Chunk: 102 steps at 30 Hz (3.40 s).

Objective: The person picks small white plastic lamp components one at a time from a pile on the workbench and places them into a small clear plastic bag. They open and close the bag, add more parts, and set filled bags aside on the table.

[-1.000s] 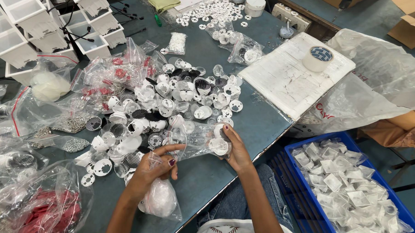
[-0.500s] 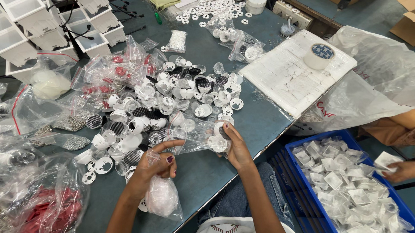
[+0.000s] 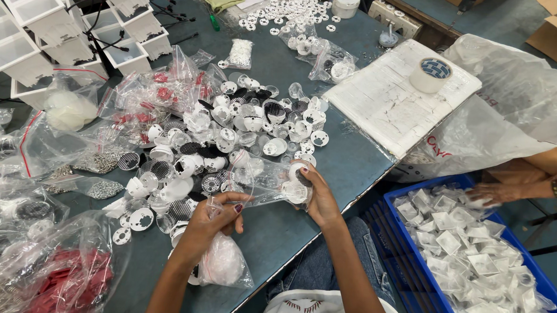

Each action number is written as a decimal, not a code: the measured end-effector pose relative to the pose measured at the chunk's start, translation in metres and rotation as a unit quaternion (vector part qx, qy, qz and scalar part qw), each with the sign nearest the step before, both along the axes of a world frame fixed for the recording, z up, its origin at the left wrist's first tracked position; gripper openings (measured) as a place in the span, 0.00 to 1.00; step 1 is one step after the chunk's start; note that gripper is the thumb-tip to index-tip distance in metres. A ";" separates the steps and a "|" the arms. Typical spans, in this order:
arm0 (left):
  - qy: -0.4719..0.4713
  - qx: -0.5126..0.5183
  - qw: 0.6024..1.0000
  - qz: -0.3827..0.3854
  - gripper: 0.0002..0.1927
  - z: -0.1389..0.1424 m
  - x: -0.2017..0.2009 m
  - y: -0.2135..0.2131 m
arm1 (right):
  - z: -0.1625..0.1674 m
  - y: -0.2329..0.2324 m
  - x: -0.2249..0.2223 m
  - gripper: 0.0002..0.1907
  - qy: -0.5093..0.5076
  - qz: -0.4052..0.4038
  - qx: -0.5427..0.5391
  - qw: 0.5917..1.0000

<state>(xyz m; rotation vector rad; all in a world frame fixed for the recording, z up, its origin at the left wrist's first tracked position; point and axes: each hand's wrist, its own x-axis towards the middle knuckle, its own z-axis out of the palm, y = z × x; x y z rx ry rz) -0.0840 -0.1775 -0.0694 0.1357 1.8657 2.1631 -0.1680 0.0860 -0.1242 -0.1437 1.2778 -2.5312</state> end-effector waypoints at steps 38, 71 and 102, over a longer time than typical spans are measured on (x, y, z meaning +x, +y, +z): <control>-0.026 0.087 0.994 0.063 0.12 -0.001 -0.004 -0.001 | -0.002 0.004 -0.008 0.32 0.003 0.063 -0.098 0.993; -0.008 0.084 0.995 0.054 0.12 -0.005 -0.005 0.001 | -0.010 0.001 -0.010 0.30 0.026 0.038 -0.045 0.998; 0.045 0.025 0.990 0.130 0.14 -0.011 -0.002 -0.001 | -0.010 0.000 -0.004 0.27 0.015 0.035 -0.052 0.998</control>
